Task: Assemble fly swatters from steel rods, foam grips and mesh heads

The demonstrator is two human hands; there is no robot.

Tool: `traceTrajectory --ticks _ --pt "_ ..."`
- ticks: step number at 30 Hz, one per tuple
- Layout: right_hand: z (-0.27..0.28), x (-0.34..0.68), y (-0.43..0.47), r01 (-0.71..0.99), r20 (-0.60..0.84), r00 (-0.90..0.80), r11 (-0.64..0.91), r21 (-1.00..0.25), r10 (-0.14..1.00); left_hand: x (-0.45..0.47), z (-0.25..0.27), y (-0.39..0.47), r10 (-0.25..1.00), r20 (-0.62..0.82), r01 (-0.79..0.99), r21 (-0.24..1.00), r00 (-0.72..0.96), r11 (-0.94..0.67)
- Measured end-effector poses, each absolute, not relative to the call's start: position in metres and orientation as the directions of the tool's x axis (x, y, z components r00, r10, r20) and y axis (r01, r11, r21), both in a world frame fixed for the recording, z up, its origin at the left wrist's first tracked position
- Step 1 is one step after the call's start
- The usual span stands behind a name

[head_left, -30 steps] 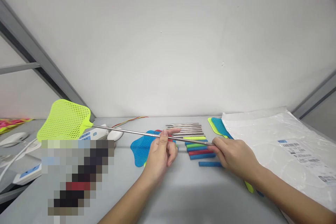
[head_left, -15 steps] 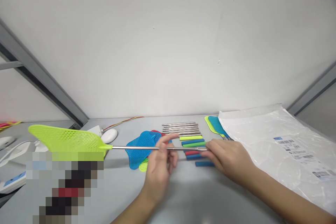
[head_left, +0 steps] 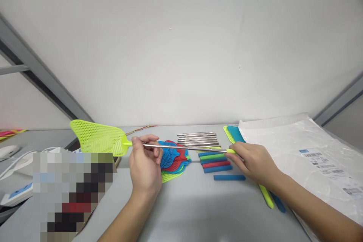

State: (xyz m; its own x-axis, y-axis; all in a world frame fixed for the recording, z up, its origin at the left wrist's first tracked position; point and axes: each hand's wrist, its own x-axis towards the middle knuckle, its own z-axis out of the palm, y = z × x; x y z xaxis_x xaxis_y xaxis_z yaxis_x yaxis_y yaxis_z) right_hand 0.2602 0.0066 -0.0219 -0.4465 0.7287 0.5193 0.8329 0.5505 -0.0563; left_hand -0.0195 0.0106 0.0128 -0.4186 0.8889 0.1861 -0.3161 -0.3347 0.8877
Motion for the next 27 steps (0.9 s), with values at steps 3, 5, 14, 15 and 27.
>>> traceTrajectory --ticks 3,5,14,15,27 --pt "-0.025 0.256 0.004 0.82 0.536 -0.461 0.571 -0.047 0.707 -0.013 0.005 0.007 0.91 0.183 -0.202 0.941 -0.373 -0.272" --pt "-0.026 0.25 0.0 0.809 0.545 -0.478 0.587 -0.033 0.689 -0.001 -0.005 -0.002 0.958 0.164 -0.109 0.975 -0.236 -0.194" --pt "-0.027 0.239 -0.01 0.769 0.54 -0.511 0.637 -0.06 0.668 0.032 -0.022 -0.023 0.985 0.115 -0.15 0.984 0.129 -0.096" --pt "-0.027 0.24 -0.009 0.775 0.534 -0.504 0.628 -0.066 0.678 0.031 -0.022 -0.022 0.984 0.1 -0.161 0.984 0.149 -0.076" --pt "-0.027 0.25 -0.003 0.81 0.495 -0.362 0.529 -0.251 0.79 0.021 -0.005 -0.007 0.994 -0.102 -0.649 0.759 -0.029 0.059"
